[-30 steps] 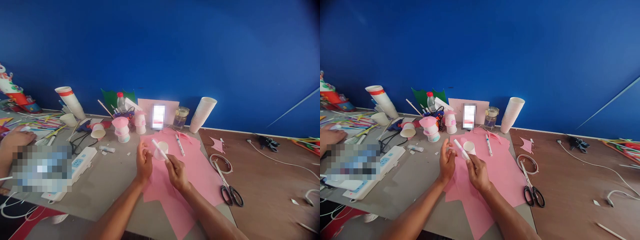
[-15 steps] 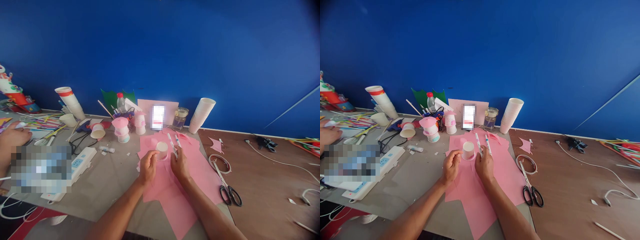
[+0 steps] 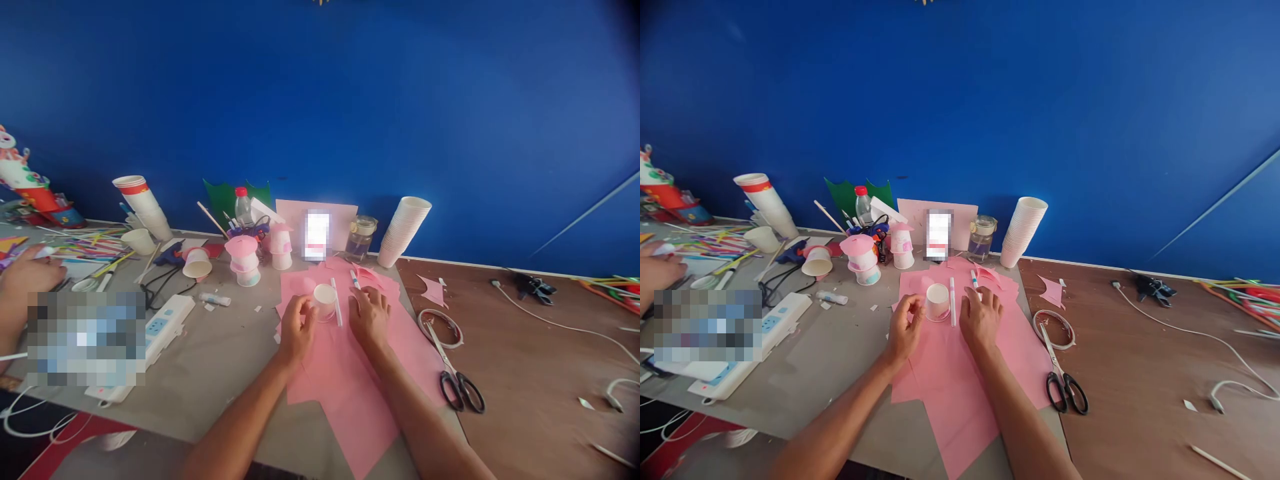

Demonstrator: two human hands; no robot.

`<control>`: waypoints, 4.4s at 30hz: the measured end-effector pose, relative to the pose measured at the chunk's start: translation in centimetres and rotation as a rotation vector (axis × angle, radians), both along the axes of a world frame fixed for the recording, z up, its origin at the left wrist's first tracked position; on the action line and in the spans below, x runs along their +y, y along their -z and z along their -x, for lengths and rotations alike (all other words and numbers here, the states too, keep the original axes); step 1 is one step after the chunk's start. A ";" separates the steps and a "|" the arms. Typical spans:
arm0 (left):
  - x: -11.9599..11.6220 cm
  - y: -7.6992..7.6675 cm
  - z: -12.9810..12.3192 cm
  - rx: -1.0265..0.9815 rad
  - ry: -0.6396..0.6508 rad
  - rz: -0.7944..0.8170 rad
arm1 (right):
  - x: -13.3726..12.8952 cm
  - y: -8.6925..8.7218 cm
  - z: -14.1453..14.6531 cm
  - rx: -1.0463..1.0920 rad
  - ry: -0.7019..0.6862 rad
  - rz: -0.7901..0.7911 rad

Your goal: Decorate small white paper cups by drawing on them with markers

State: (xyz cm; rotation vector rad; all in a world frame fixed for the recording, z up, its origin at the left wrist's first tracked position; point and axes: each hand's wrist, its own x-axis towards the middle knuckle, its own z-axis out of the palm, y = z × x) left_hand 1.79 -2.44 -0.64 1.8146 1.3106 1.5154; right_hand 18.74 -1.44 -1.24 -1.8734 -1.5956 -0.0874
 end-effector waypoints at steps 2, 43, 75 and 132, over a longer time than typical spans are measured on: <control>0.3 0.0 0.1 0.022 -0.060 -0.061 | 0.5 0.2 -0.6 -0.084 0.005 0.037; 0.5 -0.1 -0.2 -0.159 0.014 0.025 | 0.5 0.2 -0.7 0.431 -0.098 -0.259; -0.1 -3.5 1.2 -0.472 0.576 0.570 | -4.8 -5.1 4.6 1.266 -0.767 0.575; 0.4 -3.2 1.8 -0.524 0.635 0.664 | -5.0 -4.1 6.0 1.358 -0.696 0.534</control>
